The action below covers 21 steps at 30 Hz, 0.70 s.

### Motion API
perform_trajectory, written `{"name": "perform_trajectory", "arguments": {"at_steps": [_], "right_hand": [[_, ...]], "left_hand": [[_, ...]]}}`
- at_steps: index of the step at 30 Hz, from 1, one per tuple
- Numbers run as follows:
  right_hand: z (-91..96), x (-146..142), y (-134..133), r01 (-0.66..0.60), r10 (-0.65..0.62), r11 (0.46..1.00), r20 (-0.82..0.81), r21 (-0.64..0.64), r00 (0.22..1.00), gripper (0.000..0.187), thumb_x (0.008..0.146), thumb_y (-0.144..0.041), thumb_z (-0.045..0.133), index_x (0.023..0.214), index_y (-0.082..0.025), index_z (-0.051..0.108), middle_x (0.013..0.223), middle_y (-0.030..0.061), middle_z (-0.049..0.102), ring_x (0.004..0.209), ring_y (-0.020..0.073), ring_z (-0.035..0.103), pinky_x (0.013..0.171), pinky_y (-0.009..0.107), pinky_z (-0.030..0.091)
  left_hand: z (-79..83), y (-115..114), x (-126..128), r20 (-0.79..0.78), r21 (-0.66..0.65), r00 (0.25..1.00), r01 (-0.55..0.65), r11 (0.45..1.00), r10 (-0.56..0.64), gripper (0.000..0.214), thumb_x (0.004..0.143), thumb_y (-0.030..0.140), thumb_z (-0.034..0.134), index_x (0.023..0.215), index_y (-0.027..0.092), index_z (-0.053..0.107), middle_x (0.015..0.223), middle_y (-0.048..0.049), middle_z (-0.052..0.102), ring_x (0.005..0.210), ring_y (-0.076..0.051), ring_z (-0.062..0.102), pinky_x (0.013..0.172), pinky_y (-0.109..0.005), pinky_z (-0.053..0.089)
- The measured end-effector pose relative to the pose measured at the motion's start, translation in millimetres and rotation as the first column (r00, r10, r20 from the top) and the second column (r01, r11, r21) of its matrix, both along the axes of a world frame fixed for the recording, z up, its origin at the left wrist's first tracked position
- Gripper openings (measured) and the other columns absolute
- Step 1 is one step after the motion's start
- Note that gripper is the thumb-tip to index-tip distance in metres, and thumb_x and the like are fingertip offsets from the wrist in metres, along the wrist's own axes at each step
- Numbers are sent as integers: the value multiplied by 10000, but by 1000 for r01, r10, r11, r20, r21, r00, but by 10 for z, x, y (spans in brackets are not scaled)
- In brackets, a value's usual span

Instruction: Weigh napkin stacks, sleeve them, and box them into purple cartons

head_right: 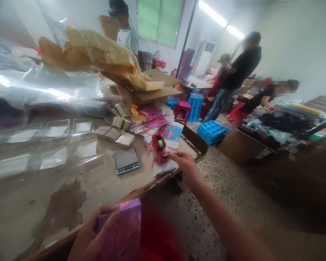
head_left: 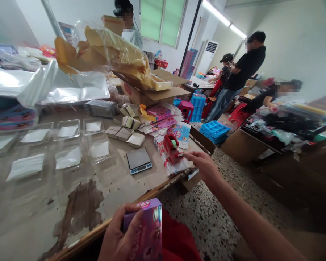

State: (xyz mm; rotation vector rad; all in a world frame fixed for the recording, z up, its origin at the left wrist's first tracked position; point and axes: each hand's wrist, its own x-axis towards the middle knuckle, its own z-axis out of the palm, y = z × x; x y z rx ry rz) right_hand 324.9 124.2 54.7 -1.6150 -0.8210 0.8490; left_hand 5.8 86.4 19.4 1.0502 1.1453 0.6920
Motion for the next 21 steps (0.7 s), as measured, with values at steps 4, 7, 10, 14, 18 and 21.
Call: {"name": "perform_trajectory", "arguments": {"at_steps": [4, 7, 10, 14, 18, 21], "right_hand": [[-286, -106, -136, 36, -37, 999, -100, -10, 994, 491, 641, -631, 810, 716, -164, 681, 685, 52, 681, 581, 152, 566, 558, 284, 414], [-451, -113, -61, 59, -59, 998, -77, 8, 995, 518, 631, -667, 790, 704, -176, 643, 645, 25, 643, 554, 135, 527, 543, 275, 396], [-506, -47, -29, 62, -62, 998, -11, 12, 998, 472, 636, -620, 802, 686, -186, 623, 601, -9, 610, 539, 116, 480, 537, 263, 369], [-341, -57, -198, -151, 153, 985, 21, -78, 988, 339, 674, -474, 826, 691, -171, 675, 595, -12, 635, 555, 116, 500, 547, 253, 374], [14, -331, -276, -788, 820, 565, 56, -245, 570, 144, 829, -329, 737, 818, -186, 756, 718, -17, 695, 644, 116, 564, 602, 242, 411], [225, -578, -153, -877, 937, 340, 208, -341, 282, 112, 868, -204, 685, 769, -195, 737, 666, -43, 651, 606, 91, 511, 569, 228, 368]], "left_hand": [[-24, 33, 89, 28, -54, 999, 45, 998, -44, 462, 813, 627, 688, 1018, 225, 589, 648, 19, 656, 560, -198, 628, 503, -265, 478], [-40, 73, 142, -37, 20, 993, 114, 993, -113, 438, 839, 623, 659, 1007, 227, 580, 664, 26, 646, 560, -184, 619, 514, -259, 473], [-37, 139, 185, -133, 103, 976, 186, 977, -172, 395, 896, 610, 586, 967, 222, 587, 706, 20, 640, 598, -172, 609, 553, -257, 473], [-59, 224, 252, -167, 172, 969, 210, 962, -182, 417, 945, 605, 491, 874, 216, 624, 736, 10, 637, 662, -169, 590, 630, -263, 481], [-122, 256, 341, -174, 182, 965, 227, 957, -196, 528, 975, 634, 370, 884, 214, 677, 787, -18, 680, 699, -189, 598, 651, -283, 492], [-135, 253, 401, -157, 206, 959, 265, 942, -236, 532, 980, 620, 368, 878, 200, 679, 755, -21, 665, 671, -186, 580, 611, -282, 481]]}}
